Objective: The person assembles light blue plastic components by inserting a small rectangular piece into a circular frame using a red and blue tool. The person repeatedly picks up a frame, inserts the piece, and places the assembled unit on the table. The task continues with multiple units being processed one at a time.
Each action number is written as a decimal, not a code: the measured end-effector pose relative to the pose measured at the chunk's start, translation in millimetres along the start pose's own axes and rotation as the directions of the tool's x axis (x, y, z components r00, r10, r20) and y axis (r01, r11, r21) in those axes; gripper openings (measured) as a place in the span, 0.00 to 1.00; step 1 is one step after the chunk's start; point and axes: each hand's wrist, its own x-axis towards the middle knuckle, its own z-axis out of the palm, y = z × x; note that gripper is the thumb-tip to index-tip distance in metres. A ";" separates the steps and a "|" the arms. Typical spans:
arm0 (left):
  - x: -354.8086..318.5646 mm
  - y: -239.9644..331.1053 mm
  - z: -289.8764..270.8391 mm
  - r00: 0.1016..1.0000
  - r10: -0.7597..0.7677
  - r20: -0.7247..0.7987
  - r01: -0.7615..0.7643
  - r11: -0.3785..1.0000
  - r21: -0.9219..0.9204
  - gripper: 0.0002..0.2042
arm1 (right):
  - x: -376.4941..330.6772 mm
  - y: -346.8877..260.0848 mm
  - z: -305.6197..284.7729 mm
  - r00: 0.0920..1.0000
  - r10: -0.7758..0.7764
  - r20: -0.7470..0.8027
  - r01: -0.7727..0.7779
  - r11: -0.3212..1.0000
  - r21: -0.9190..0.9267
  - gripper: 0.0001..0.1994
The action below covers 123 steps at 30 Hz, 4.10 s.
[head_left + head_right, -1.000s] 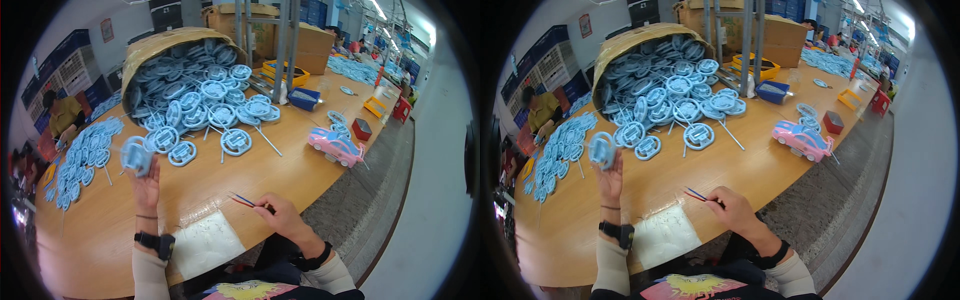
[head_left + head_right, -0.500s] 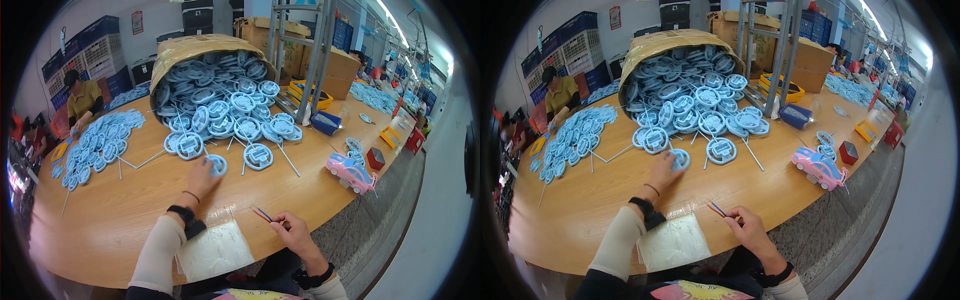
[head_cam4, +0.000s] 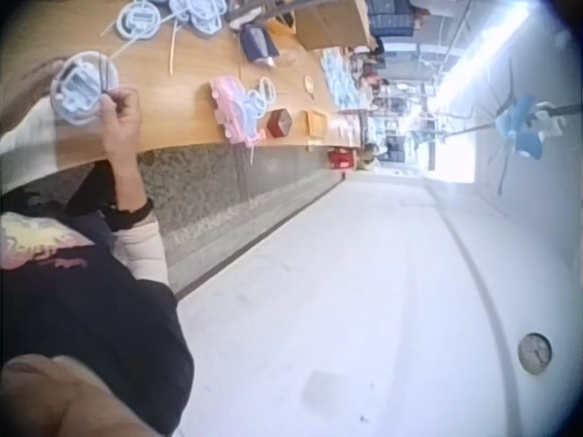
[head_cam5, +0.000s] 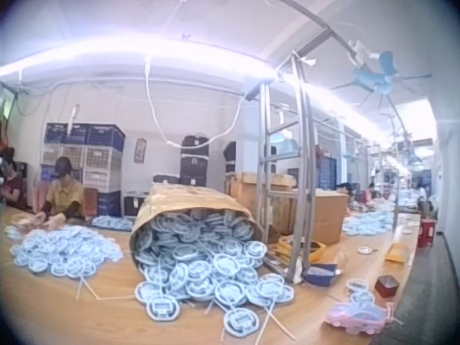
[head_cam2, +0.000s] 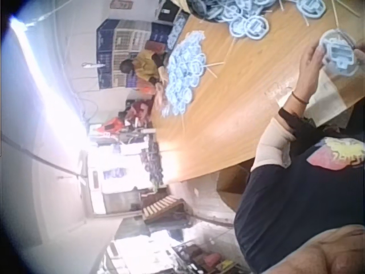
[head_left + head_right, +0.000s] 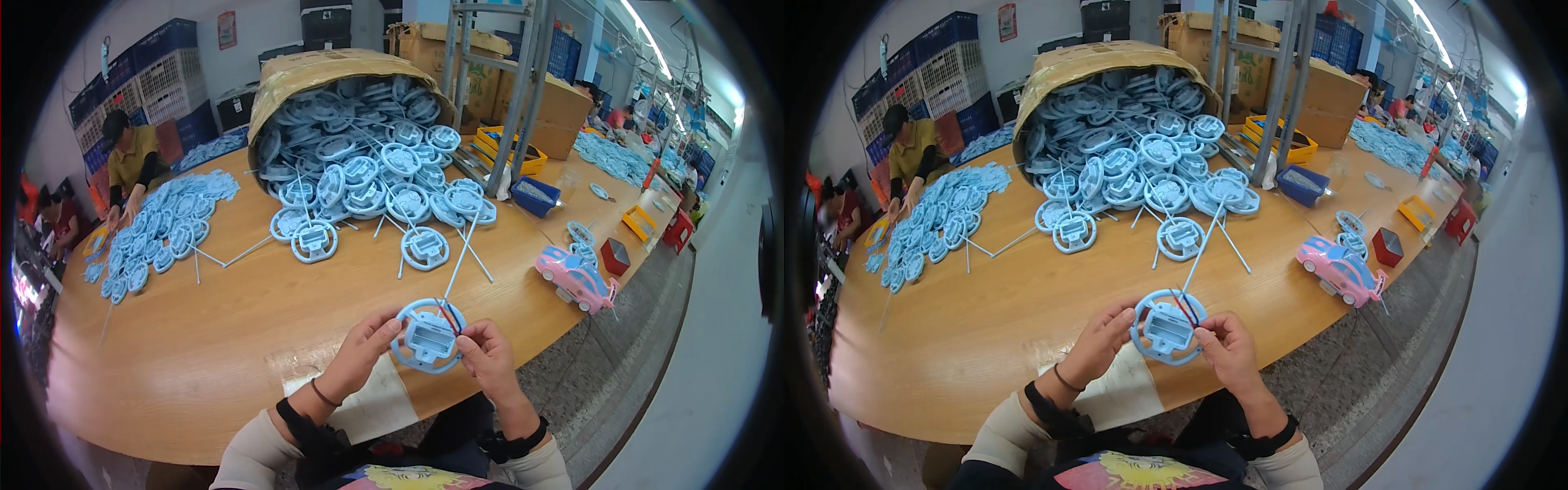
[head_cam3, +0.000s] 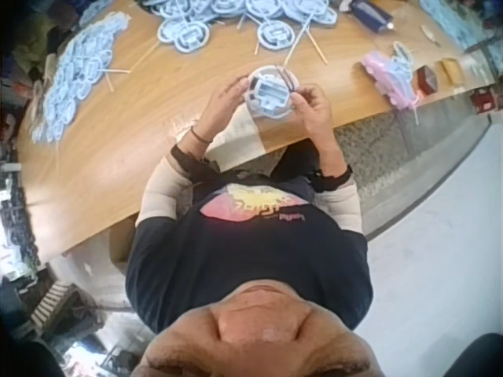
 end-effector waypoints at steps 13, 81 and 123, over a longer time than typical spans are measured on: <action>0.0 -8.3 -15.0 0.992 -0.101 -0.075 0.093 0.990 -0.102 0.13 | -10.1 -43.2 1.8 0.966 -0.096 0.239 0.249 0.595 -0.764 0.05; 129.4 27.8 -222.7 0.652 0.599 -0.466 0.231 0.428 0.874 0.29 | -10.0 6.5 -1.7 0.983 -0.118 0.138 0.180 0.730 -0.660 0.06; -6.4 -12.5 -20.4 0.956 -0.255 0.142 0.284 0.928 -0.241 0.21 | -6.7 -18.1 8.1 0.882 -0.220 0.417 0.457 0.622 -0.636 0.03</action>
